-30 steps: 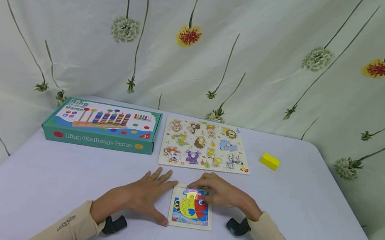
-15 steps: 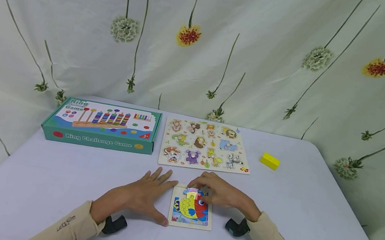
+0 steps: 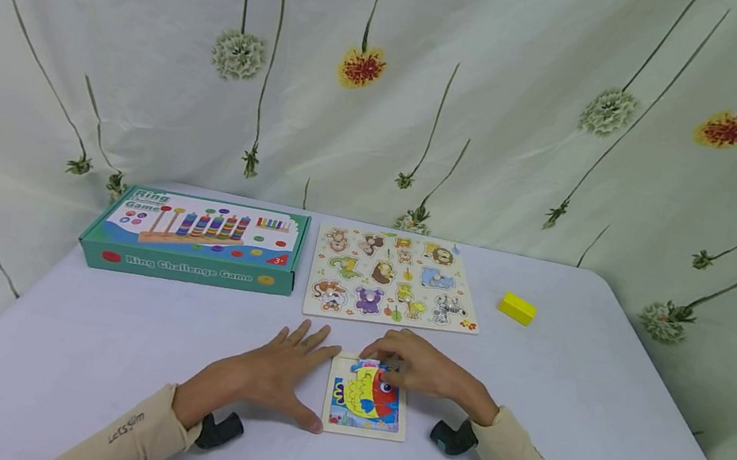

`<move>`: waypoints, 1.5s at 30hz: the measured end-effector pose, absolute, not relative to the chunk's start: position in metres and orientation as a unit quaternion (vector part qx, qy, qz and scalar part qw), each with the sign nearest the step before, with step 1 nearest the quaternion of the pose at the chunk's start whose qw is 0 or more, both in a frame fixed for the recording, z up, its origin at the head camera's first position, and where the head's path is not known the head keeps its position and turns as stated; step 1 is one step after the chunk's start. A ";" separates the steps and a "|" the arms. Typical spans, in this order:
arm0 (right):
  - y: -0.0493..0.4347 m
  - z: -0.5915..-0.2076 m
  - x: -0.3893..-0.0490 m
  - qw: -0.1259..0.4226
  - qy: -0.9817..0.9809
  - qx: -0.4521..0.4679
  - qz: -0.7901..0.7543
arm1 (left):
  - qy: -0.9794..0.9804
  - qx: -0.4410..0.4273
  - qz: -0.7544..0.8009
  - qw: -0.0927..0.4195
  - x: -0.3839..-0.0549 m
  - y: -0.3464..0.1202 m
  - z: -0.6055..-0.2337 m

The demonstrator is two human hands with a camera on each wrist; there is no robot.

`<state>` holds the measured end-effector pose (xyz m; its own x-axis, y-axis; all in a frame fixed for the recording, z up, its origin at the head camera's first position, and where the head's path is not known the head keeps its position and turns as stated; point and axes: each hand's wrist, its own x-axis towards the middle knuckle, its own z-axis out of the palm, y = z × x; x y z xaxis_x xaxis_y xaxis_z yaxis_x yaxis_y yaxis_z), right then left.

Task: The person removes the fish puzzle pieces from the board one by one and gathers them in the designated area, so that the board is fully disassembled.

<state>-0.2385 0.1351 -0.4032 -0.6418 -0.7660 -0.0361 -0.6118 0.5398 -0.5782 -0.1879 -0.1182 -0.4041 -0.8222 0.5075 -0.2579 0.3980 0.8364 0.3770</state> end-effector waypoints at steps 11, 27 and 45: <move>0.133 -0.403 -0.237 0.144 0.877 -0.362 -0.280 | 0.942 0.237 0.158 0.177 -0.187 -0.118 -0.404; 0.138 -0.403 -0.240 0.143 0.864 -0.360 -0.321 | 0.941 0.238 0.157 0.180 -0.187 -0.118 -0.403; 0.190 -0.397 -0.240 0.125 0.871 -0.324 -0.347 | 0.941 0.240 0.161 0.176 -0.187 -0.119 -0.404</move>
<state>-0.2402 0.1901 -0.3966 -0.7592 -0.6508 0.0066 -0.4773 0.5499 -0.6855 -0.1868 -0.1187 -0.4042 -0.8234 0.5079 -0.2530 0.3946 0.8330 0.3878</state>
